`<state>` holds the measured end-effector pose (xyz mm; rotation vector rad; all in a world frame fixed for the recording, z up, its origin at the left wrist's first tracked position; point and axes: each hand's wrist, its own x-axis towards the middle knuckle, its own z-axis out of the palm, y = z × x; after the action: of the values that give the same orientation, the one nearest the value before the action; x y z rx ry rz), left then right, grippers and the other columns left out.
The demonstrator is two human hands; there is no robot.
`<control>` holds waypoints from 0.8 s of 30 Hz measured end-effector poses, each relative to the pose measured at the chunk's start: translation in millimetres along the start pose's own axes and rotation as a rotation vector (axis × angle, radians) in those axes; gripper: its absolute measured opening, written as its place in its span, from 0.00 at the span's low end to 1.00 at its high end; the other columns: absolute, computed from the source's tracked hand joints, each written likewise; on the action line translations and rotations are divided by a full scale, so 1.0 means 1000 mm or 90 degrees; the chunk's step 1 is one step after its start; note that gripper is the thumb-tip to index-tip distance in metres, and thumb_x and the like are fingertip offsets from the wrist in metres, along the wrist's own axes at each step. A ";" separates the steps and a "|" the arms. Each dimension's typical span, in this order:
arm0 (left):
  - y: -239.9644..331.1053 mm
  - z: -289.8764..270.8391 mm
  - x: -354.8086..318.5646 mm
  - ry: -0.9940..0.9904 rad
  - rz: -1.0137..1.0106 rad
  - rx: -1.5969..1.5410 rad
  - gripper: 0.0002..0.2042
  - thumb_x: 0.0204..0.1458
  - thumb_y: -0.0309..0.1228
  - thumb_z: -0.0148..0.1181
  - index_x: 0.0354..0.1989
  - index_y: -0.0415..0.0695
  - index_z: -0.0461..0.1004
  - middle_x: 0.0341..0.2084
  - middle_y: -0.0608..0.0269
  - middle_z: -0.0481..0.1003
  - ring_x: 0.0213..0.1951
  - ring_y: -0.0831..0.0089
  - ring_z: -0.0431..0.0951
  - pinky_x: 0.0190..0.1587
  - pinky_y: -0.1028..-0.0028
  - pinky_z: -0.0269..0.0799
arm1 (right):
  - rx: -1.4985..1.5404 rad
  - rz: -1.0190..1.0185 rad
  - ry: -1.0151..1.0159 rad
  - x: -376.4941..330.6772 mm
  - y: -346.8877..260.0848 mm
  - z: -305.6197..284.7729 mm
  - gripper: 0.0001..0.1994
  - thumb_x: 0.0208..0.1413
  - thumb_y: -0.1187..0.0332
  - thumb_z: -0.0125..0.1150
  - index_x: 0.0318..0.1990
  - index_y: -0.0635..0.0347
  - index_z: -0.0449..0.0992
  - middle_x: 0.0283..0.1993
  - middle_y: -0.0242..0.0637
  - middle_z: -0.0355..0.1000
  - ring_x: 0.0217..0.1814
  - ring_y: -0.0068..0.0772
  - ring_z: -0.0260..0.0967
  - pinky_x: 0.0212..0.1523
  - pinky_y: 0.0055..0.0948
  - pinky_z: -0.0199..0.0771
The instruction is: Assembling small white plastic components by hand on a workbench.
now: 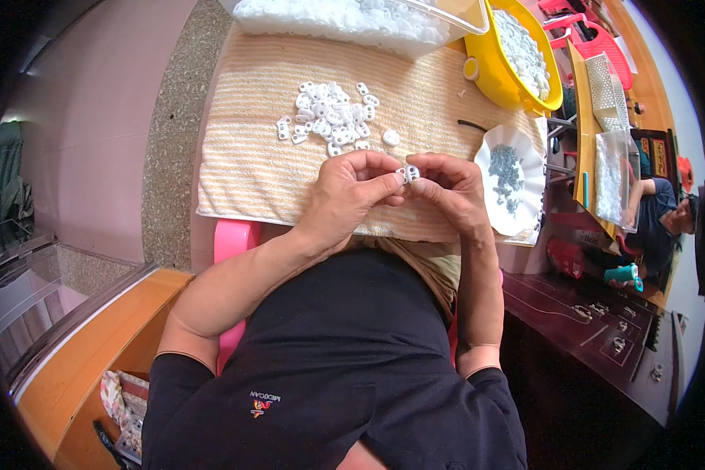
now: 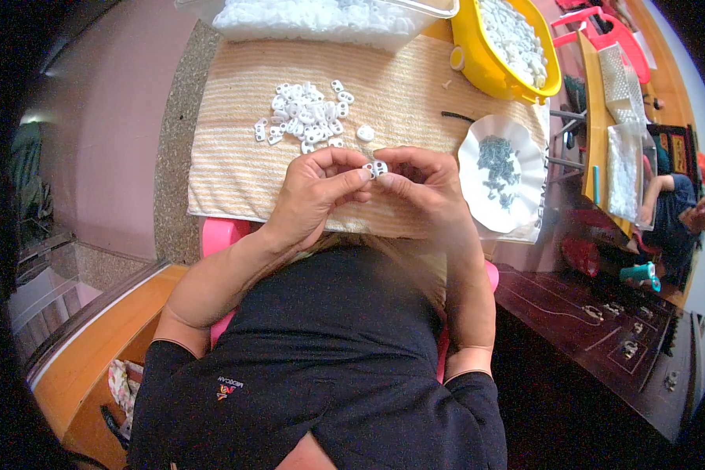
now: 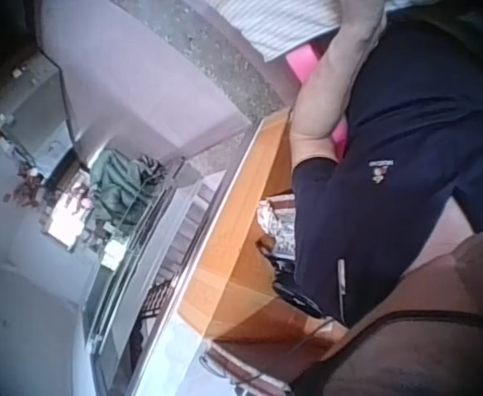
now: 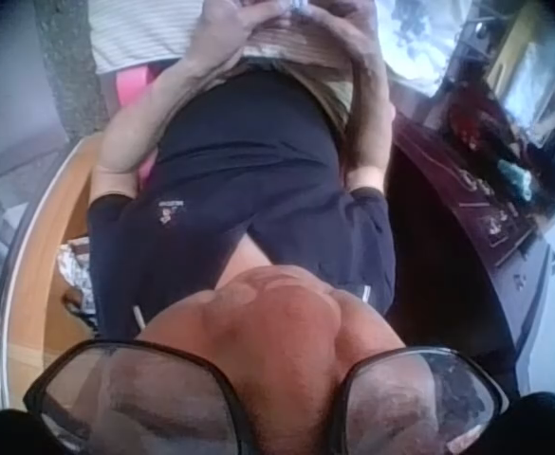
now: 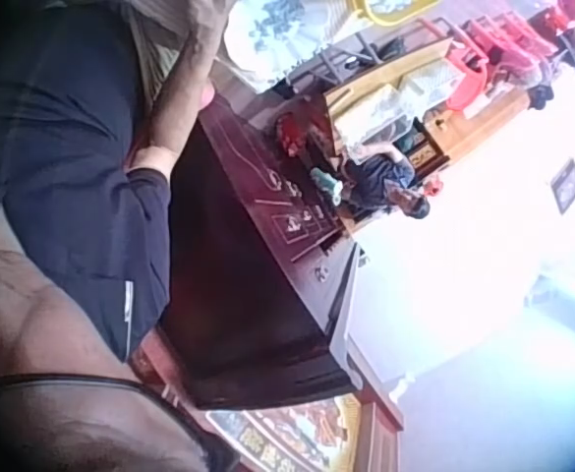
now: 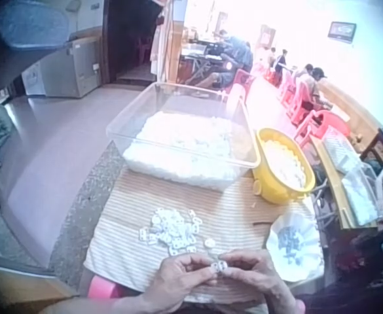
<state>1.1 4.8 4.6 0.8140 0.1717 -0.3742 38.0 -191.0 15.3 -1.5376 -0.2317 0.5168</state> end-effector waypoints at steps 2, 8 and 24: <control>-0.001 0.000 0.000 0.002 -0.001 -0.001 0.08 0.53 0.23 0.61 0.40 0.36 0.74 0.31 0.61 0.78 0.31 0.79 0.78 0.37 0.79 0.77 | -0.001 0.005 0.001 0.000 0.000 0.000 0.14 0.54 0.79 0.62 0.49 0.70 0.74 0.39 0.39 0.77 0.40 0.27 0.75 0.43 0.24 0.76; 0.001 0.002 -0.001 0.006 0.000 -0.001 0.07 0.54 0.22 0.59 0.40 0.33 0.74 0.31 0.59 0.78 0.32 0.78 0.77 0.38 0.80 0.76 | 0.019 0.016 0.005 -0.001 -0.002 0.005 0.14 0.54 0.79 0.61 0.49 0.70 0.74 0.39 0.40 0.77 0.40 0.27 0.76 0.43 0.24 0.77; 0.005 0.004 -0.003 0.022 -0.031 -0.017 0.08 0.54 0.23 0.60 0.40 0.34 0.75 0.31 0.60 0.78 0.32 0.78 0.77 0.38 0.79 0.75 | 0.077 0.009 0.008 -0.001 -0.001 0.008 0.15 0.53 0.77 0.63 0.49 0.70 0.74 0.39 0.40 0.77 0.39 0.28 0.75 0.43 0.25 0.77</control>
<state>0.6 5.7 10.9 0.7918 0.2280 -0.4038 33.7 -184.7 17.1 -1.4252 -0.1766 0.5223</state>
